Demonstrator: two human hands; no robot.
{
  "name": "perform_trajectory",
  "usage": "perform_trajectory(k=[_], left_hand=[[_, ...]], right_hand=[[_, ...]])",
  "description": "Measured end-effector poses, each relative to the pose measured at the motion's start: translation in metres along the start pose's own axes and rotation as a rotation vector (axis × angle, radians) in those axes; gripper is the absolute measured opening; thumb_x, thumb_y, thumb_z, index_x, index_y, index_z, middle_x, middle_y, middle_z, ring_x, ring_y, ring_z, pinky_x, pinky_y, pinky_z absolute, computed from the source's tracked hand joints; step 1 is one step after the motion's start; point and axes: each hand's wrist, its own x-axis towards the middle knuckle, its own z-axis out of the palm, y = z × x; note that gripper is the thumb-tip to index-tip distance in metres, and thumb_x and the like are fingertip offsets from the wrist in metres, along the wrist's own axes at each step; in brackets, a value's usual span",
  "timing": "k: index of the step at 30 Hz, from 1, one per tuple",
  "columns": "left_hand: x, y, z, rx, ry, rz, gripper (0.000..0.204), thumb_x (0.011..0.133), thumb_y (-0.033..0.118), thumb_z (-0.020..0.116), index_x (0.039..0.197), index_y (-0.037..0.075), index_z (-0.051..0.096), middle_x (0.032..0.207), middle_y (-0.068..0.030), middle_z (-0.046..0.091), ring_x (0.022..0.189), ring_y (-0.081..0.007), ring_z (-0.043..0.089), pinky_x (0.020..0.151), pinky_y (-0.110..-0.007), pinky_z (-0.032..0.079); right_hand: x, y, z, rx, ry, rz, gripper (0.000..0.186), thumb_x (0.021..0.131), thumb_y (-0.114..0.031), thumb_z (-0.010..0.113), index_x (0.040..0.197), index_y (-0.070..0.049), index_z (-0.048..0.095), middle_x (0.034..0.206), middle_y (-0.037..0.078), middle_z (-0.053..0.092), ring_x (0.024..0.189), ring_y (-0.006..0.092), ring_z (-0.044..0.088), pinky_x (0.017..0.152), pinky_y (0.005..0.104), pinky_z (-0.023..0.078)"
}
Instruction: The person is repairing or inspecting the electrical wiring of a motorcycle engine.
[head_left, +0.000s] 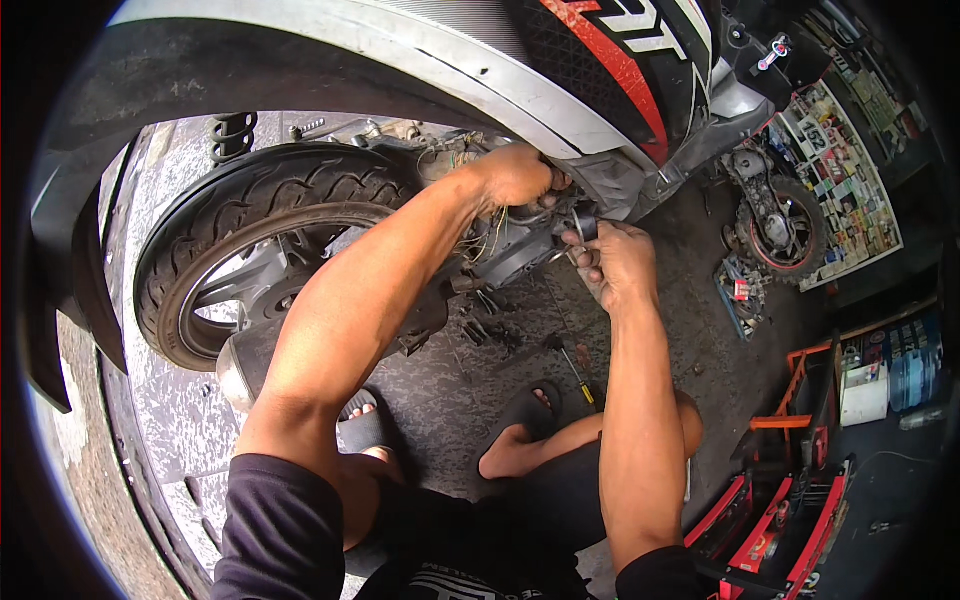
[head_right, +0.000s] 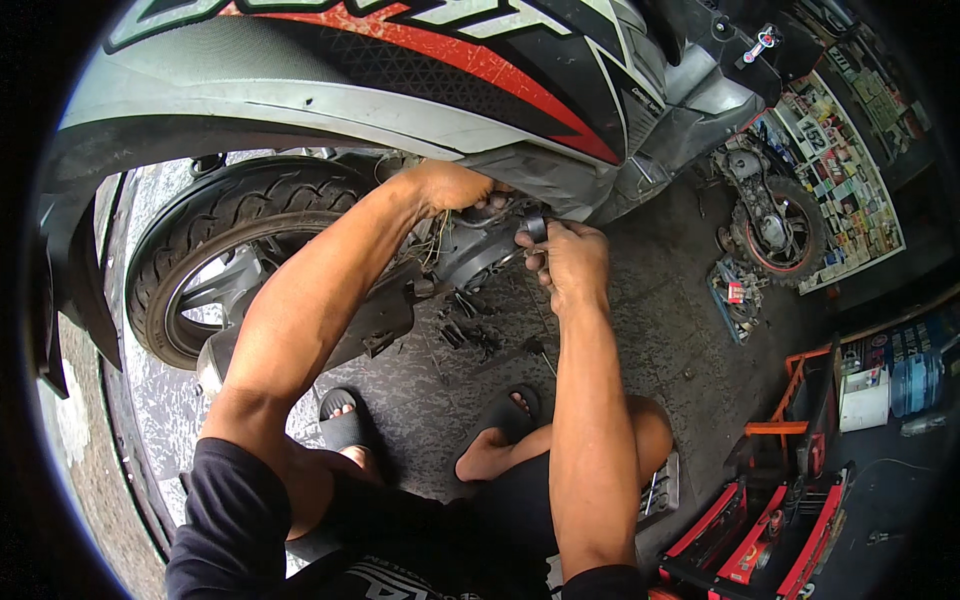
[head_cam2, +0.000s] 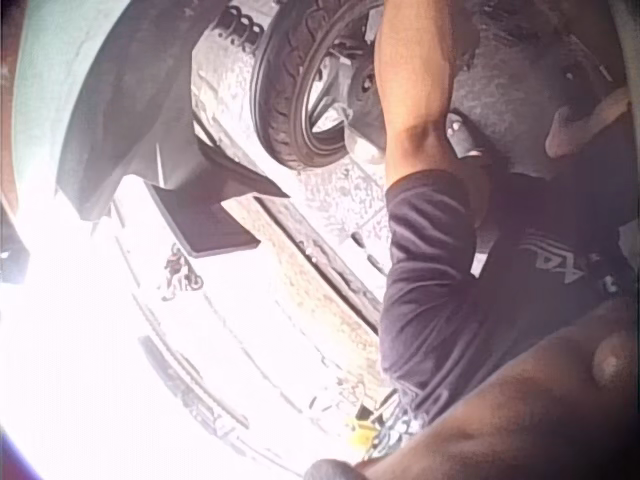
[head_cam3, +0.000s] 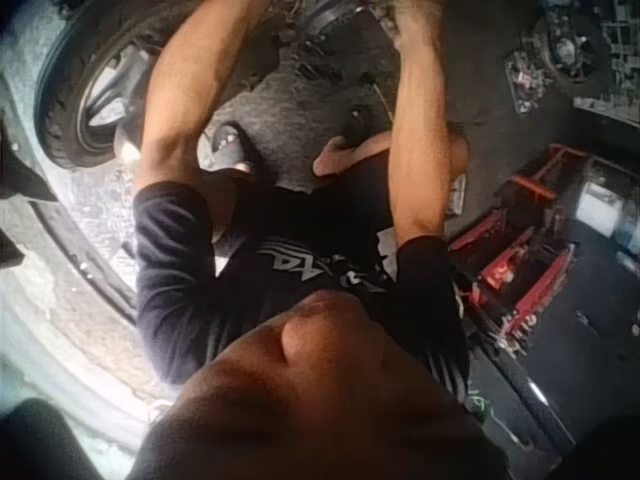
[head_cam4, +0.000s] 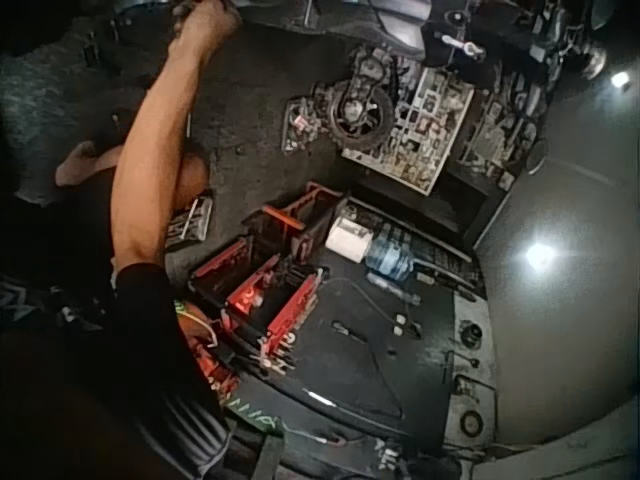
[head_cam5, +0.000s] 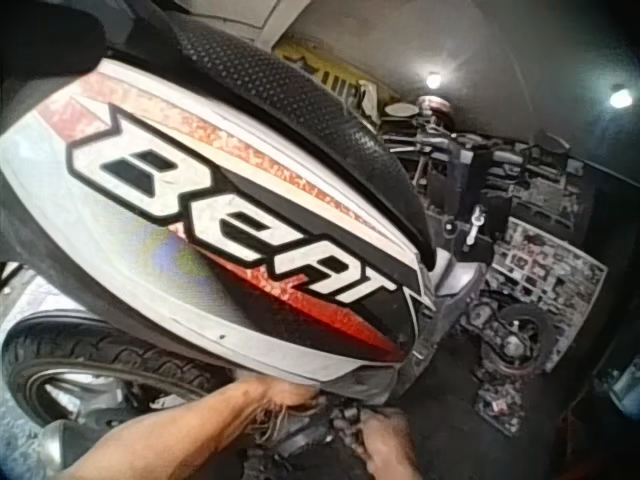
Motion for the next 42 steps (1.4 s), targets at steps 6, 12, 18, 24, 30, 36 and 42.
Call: perform_trajectory(k=[6, 12, 18, 24, 30, 36, 42], left_hand=[[0.019, -0.018, 0.002, -0.136, -0.039, -0.042, 0.023, 0.092, 0.015, 0.065, 0.109, 0.001, 0.072, 0.09, -0.007, 0.071, 0.069, -0.0163, 0.061, 0.058, -0.031, 0.048], [0.001, 0.005, 0.001, -0.278, -0.003, -0.099, 0.021, 0.093, 0.01, 0.066, 0.111, 0.0, 0.071, 0.091, -0.0064, 0.071, 0.068, -0.0148, 0.06, 0.054, -0.028, 0.045], [0.008, 0.005, -0.007, -0.147, -0.157, -0.173, 0.019, 0.096, 0.018, 0.065, 0.101, 0.001, 0.072, 0.084, -0.0049, 0.07, 0.066, -0.0132, 0.056, 0.057, -0.029, 0.045], [0.009, 0.008, -0.01, -0.189, -0.24, -0.201, 0.019, 0.096, 0.019, 0.063, 0.093, 0.002, 0.072, 0.074, -0.0031, 0.065, 0.065, -0.0134, 0.054, 0.06, -0.03, 0.044], [0.013, 0.002, -0.007, -0.2, -0.199, -0.175, 0.016, 0.094, 0.015, 0.065, 0.09, 0.002, 0.073, 0.072, -0.0035, 0.064, 0.06, -0.0131, 0.052, 0.053, -0.029, 0.042], [0.013, -0.001, 0.005, -0.205, -0.038, -0.189, 0.011, 0.093, 0.019, 0.07, 0.093, 0.009, 0.074, 0.068, 0.0037, 0.061, 0.054, -0.0081, 0.048, 0.048, -0.025, 0.036], [0.019, -0.015, 0.012, -0.15, 0.066, -0.121, 0.023, 0.085, 0.021, 0.074, 0.086, -0.002, 0.074, 0.074, -0.0095, 0.068, 0.061, -0.0197, 0.056, 0.059, -0.036, 0.045]], right_hand=[[0.01, -0.001, 0.007, -0.137, 0.06, 0.015, 0.019, 0.095, -0.011, 0.05, 0.098, 0.002, 0.064, 0.079, 0.012, 0.072, 0.044, 0.0079, 0.049, 0.037, 0.0219, 0.032], [0.013, 0.002, 0.014, -0.128, 0.088, 0.009, 0.019, 0.092, -0.008, 0.049, 0.098, 0.002, 0.064, 0.077, 0.014, 0.071, 0.044, 0.0078, 0.048, 0.037, 0.0224, 0.033], [0.014, 0.005, 0.016, -0.031, 0.107, 0.012, 0.017, 0.092, -0.004, 0.048, 0.096, 0.004, 0.063, 0.074, 0.014, 0.07, 0.045, 0.0083, 0.05, 0.038, 0.0226, 0.036], [0.014, 0.007, 0.018, -0.03, 0.112, -0.01, 0.017, 0.094, -0.003, 0.047, 0.095, 0.004, 0.062, 0.073, 0.013, 0.07, 0.046, 0.0084, 0.051, 0.038, 0.0224, 0.036], [0.015, 0.005, 0.016, -0.011, 0.066, -0.002, 0.017, 0.095, -0.004, 0.046, 0.096, 0.003, 0.062, 0.074, 0.013, 0.07, 0.046, 0.0084, 0.051, 0.039, 0.0216, 0.037], [0.011, 0.003, 0.014, 0.028, 0.103, 0.023, 0.018, 0.096, -0.007, 0.048, 0.098, 0.003, 0.063, 0.076, 0.013, 0.07, 0.047, 0.0088, 0.051, 0.04, 0.0219, 0.038], [-0.012, 0.03, 0.026, -0.03, 0.226, -0.218, 0.022, 0.097, -0.019, 0.06, 0.097, 0.002, 0.066, 0.082, 0.009, 0.07, 0.055, 0.0091, 0.054, 0.046, 0.0236, 0.042]])
